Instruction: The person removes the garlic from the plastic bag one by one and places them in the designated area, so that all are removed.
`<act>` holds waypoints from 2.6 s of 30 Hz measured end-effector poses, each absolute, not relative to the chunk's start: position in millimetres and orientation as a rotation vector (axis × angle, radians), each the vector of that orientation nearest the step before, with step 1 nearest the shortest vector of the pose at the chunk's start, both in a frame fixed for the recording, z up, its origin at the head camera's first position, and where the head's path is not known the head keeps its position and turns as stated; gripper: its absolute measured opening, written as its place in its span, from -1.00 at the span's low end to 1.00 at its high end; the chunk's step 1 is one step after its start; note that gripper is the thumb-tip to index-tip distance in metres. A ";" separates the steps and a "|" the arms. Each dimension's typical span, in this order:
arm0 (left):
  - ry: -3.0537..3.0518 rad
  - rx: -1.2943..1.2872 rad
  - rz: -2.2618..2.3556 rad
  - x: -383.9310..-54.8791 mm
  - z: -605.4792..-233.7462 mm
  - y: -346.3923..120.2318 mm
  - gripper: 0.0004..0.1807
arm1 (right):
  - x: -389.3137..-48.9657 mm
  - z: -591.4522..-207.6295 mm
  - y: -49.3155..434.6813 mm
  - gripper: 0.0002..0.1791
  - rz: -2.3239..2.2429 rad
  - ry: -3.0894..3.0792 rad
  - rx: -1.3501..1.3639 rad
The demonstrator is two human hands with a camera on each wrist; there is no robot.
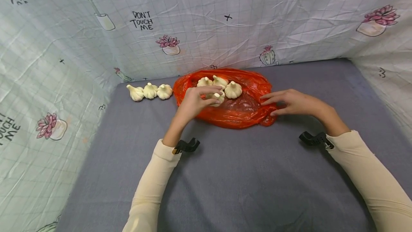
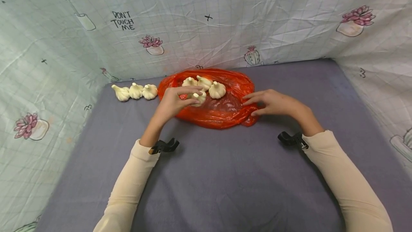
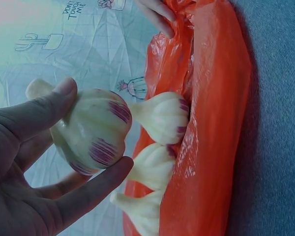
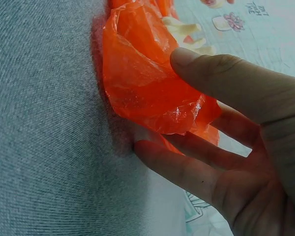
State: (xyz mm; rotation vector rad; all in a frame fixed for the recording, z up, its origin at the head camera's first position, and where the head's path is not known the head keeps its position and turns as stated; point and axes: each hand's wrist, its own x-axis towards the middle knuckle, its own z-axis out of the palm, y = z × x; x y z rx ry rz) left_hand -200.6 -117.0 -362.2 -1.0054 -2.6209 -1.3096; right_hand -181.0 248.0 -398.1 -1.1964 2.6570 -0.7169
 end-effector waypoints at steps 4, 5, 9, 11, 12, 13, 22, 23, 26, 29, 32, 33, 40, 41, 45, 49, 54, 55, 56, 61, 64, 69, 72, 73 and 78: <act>-2.614 -0.979 -1.293 -201.0 -363.5 -122.1 -0.69 | -181.3 -399.3 247.7 -0.54 -0.711 2.673 -1.216; -2.613 -0.973 -1.284 -201.0 -363.7 -123.5 -0.68 | -181.4 -399.5 247.4 -0.54 -0.710 2.677 -1.219; -2.607 -0.955 -1.278 -200.5 -365.1 -128.8 -0.69 | -182.0 -400.2 246.3 -0.55 -0.712 2.685 -1.217; -2.610 -0.941 -1.281 -199.6 -365.3 -132.0 -0.69 | -182.3 -400.5 246.1 -0.55 -0.713 2.692 -1.215; -2.610 -0.932 -1.283 -199.5 -365.7 -133.7 -0.70 | -182.4 -400.7 246.1 -0.55 -0.715 2.693 -1.211; -2.610 -0.923 -1.284 -199.4 -366.0 -135.6 -0.70 | -182.4 -400.8 246.1 -0.54 -0.718 2.696 -1.211; -2.610 -0.842 -1.248 -198.7 -365.0 -153.1 -0.70 | -182.3 -401.3 246.7 -0.53 -0.735 2.698 -1.205; -2.610 -0.838 -1.245 -198.6 -364.8 -154.4 -0.70 | -182.4 -401.2 246.6 -0.53 -0.735 2.698 -1.206; -2.612 -0.828 -1.247 -198.2 -363.7 -157.3 -0.72 | -182.7 -400.8 246.5 -0.52 -0.739 2.700 -1.199; -2.613 -0.813 -1.257 -198.0 -363.7 -160.5 -0.73 | -183.0 -400.8 246.5 -0.52 -0.740 2.700 -1.182; -2.613 -0.799 -1.240 -198.0 -363.8 -164.1 -0.73 | -183.2 -401.1 246.3 -0.51 -0.742 2.695 -1.171; -2.613 -0.794 -1.233 -197.8 -363.7 -165.3 -0.73 | -183.2 -401.2 246.2 -0.51 -0.742 2.695 -1.169; -2.616 -0.771 -1.196 -197.8 -360.6 -175.1 -0.72 | -182.8 -400.9 246.3 -0.52 -0.741 2.698 -1.174; -2.618 -0.768 -1.189 -198.2 -360.0 -176.8 -0.72 | -182.8 -400.8 246.4 -0.52 -0.741 2.698 -1.175; -2.622 -0.746 -1.168 -198.9 -357.1 -184.8 -0.74 | -182.6 -400.3 247.0 -0.51 -0.740 2.701 -1.174; -2.635 -0.716 -1.165 -198.4 -356.2 -195.4 -0.74 | -183.2 -400.4 246.7 -0.51 -0.747 2.696 -1.183; -2.621 -0.717 -1.160 -198.8 -354.8 -211.9 -0.75 | -184.2 -402.0 246.4 -0.52 -0.749 2.699 -1.195; -2.614 -0.724 -1.156 -199.3 -354.6 -215.4 -0.75 | -184.2 -402.3 246.5 -0.52 -0.750 2.699 -1.192; -2.607 -0.732 -1.150 -199.6 -354.3 -218.6 -0.75 | -184.2 -402.5 246.5 -0.52 -0.751 2.700 -1.191; -2.599 -0.758 -1.108 -199.4 -352.6 -230.7 -0.73 | -184.2 -401.9 245.8 -0.52 -0.751 2.697 -1.185; -2.608 -0.758 -1.090 -198.7 -352.0 -235.4 -0.73 | -184.2 -401.7 245.4 -0.53 -0.745 2.699 -1.192; -2.614 -0.750 -1.085 -198.6 -350.9 -240.1 -0.73 | -184.1 -401.4 245.2 -0.53 -0.750 2.703 -1.202; -2.611 -0.739 -1.102 -199.4 -351.1 -243.0 -0.74 | -184.2 -401.3 245.0 -0.53 -0.752 2.700 -1.206; -2.609 -0.735 -1.107 -200.1 -351.4 -244.3 -0.74 | -184.5 -401.1 244.9 -0.53 -0.752 2.700 -1.207; -2.601 -0.729 -1.123 -200.8 -353.4 -250.6 -0.73 | -185.3 -399.9 245.0 -0.53 -0.744 2.702 -1.204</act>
